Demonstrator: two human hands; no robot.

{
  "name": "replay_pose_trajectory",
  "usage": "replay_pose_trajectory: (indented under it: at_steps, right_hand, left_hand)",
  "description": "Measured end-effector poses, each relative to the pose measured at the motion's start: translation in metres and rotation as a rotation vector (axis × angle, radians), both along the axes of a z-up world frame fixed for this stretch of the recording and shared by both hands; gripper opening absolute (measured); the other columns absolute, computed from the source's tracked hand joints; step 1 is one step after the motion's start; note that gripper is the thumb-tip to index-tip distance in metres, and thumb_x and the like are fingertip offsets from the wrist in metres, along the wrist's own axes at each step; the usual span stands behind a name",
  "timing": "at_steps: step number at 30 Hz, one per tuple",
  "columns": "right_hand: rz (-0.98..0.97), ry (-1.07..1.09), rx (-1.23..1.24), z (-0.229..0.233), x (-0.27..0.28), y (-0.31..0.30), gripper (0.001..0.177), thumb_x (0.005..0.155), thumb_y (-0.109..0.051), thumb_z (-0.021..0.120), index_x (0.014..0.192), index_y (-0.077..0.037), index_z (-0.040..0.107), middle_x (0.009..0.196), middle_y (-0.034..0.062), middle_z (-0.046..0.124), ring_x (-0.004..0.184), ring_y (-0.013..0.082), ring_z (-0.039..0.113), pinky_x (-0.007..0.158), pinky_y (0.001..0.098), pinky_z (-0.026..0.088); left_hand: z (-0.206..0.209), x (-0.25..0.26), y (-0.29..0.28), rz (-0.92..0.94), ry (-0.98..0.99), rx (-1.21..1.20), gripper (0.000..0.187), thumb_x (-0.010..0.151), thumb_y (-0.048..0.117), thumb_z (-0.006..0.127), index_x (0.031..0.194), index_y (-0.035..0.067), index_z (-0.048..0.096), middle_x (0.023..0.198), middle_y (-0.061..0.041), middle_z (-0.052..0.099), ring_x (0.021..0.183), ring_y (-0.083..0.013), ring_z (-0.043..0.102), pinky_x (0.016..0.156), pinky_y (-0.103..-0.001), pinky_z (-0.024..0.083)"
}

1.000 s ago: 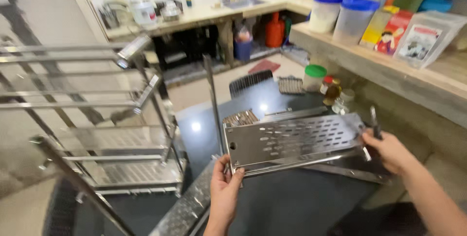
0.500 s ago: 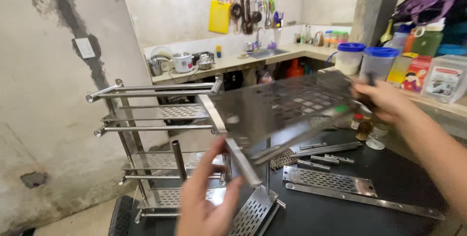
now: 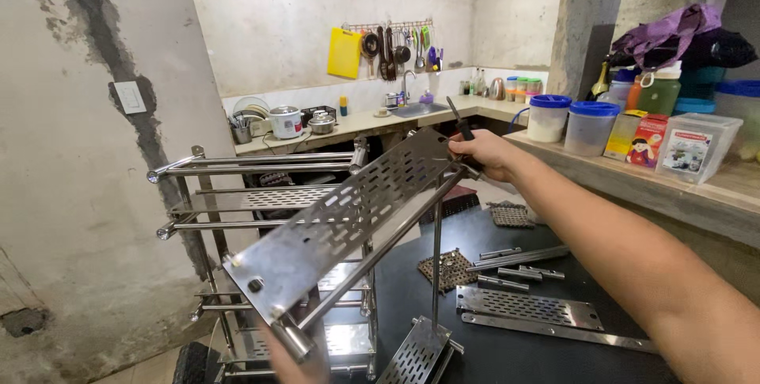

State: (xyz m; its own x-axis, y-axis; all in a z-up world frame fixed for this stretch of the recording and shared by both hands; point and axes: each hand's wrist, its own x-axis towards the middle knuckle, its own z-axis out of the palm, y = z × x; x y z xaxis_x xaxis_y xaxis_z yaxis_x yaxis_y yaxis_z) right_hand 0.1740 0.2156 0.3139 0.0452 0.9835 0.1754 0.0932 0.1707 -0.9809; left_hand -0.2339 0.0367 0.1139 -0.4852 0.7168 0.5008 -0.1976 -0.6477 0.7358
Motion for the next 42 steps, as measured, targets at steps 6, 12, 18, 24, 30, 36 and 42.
replay_pose_trajectory:
  at_steps: [6,12,18,24,30,36,42]
  right_hand:
    - [-0.063,-0.061,-0.158,-0.004,0.026,0.002,0.014,0.093,-0.014,0.074,0.100,-0.004,0.066,0.085,0.0056,0.065,0.071,0.0172,0.061,0.067,0.0340,0.050]
    - [-0.111,0.035,-0.255,-0.002,0.082,-0.014,0.012,0.090,-0.011,0.071,0.098,-0.006,0.064,0.084,0.0075,0.069,0.071,0.0185,0.069,0.067,0.0352,0.058]
    - [-0.199,-0.002,-0.349,0.006,0.155,-0.037,0.009,0.093,-0.019,0.063,0.094,-0.011,0.065,0.077,0.0072,0.065,0.063,0.0210,0.064,0.057,0.0453,0.053]
    - [-0.207,0.033,-0.307,0.012,0.211,-0.030,0.007,0.096,-0.017,0.066,0.097,-0.011,0.068,0.075,0.0043,0.065,0.060,0.0167,0.059,0.056,0.0383,0.049]
    - [-0.206,0.026,-0.360,0.000,0.235,0.008,0.010,0.096,-0.021,0.067,0.089,-0.013,0.066,0.058,-0.0049,0.041,0.048,0.0113,0.037,0.048,0.0346,0.039]
    - [-0.113,0.231,-0.430,-0.006,0.232,0.036,0.011,0.095,-0.018,0.073,0.089,-0.013,0.066,0.057,-0.0045,0.045,0.046,0.0115,0.041,0.051,0.0345,0.046]
    - [-0.019,0.198,-0.553,0.009,0.203,0.035,0.023,0.097,-0.029,0.059,0.100,-0.007,0.064,0.088,0.0125,0.074,0.072,0.0260,0.071,0.061,0.0521,0.056]
  left_hand:
    - [-0.031,0.041,0.025,-0.311,-0.153,-0.231,0.063,0.093,0.014,0.068,0.150,0.004,0.043,0.126,-0.014,0.062,0.102,-0.0190,0.058,0.080,-0.031,0.051]
    - [-0.038,0.106,0.039,-0.457,-0.175,-0.290,0.043,0.100,0.014,0.062,0.141,0.001,0.060,0.115,-0.013,0.068,0.091,-0.0166,0.057,0.075,-0.028,0.048]
    - [-0.025,0.147,0.036,-0.587,-0.134,-0.253,0.038,0.097,0.017,0.059,0.133,0.004,0.061,0.115,-0.005,0.071,0.094,-0.0086,0.064,0.080,-0.023,0.052]
    - [-0.026,0.130,0.055,-0.226,0.394,-0.365,0.030,0.106,0.015,0.053,0.118,0.002,0.077,0.078,-0.013,0.064,0.068,-0.0204,0.054,0.062,-0.033,0.041]
    - [-0.015,0.126,0.062,-0.265,0.155,-0.176,0.028,0.094,0.012,0.059,0.118,-0.001,0.067,0.090,-0.007,0.068,0.080,-0.0150,0.061,0.073,-0.027,0.051]
    - [-0.029,0.153,0.008,0.763,0.504,-0.019,0.060,0.081,0.007,0.070,0.135,-0.011,0.051,0.137,-0.031,0.045,0.127,-0.0403,0.048,0.110,-0.048,0.040]
    - [-0.031,0.260,-0.014,0.332,0.344,0.119,0.048,0.082,0.005,0.068,0.128,0.000,0.059,0.131,-0.020,0.057,0.128,-0.0338,0.057,0.115,-0.046,0.042]
